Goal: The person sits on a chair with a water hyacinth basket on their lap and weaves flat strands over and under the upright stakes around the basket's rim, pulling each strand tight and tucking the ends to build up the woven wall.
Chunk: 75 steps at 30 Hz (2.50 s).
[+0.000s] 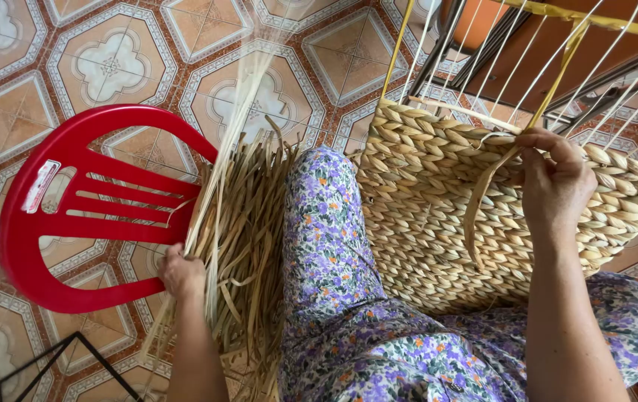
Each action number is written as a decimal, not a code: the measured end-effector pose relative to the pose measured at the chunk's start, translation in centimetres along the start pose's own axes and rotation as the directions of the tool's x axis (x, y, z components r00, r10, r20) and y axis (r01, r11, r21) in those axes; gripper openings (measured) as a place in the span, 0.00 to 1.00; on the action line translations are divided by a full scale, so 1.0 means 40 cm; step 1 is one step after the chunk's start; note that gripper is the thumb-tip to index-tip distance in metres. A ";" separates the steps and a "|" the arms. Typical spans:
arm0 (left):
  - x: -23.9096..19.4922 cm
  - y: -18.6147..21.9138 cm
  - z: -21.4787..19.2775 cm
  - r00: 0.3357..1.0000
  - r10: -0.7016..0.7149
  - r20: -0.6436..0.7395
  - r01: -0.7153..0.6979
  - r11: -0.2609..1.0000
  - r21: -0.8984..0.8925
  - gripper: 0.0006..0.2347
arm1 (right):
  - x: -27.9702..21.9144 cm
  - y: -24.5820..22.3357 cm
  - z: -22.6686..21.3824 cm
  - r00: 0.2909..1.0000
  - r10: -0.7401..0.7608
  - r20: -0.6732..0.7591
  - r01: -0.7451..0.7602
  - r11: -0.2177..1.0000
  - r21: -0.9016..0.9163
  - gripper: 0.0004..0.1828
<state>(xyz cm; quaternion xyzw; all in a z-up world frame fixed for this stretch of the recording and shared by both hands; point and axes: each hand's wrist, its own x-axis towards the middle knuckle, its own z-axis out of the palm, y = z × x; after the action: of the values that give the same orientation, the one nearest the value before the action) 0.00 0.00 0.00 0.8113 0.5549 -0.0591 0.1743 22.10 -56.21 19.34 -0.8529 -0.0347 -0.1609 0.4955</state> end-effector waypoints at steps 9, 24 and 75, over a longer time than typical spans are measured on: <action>-0.093 0.275 0.019 0.730 0.646 -0.221 -0.682 0.671 -0.292 0.06 | -0.004 0.032 0.001 1.000 0.011 -0.004 -0.011 0.998 -0.058 0.07; 0.010 0.430 0.084 0.843 0.502 0.191 -0.450 0.854 -0.260 0.14 | -0.004 0.008 -0.001 1.000 0.014 -0.013 -0.014 1.000 -0.026 0.05; -0.748 0.961 -0.131 0.228 0.957 0.178 0.725 -0.045 -0.687 0.09 | -0.104 -0.053 0.031 0.859 0.402 0.317 -0.512 0.677 0.529 0.09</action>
<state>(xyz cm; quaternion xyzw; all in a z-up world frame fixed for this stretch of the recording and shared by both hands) 23.59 -36.92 21.90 0.2156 -0.0067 -0.0863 0.9726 18.01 -53.63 19.26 -0.6445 0.0883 0.0633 0.7568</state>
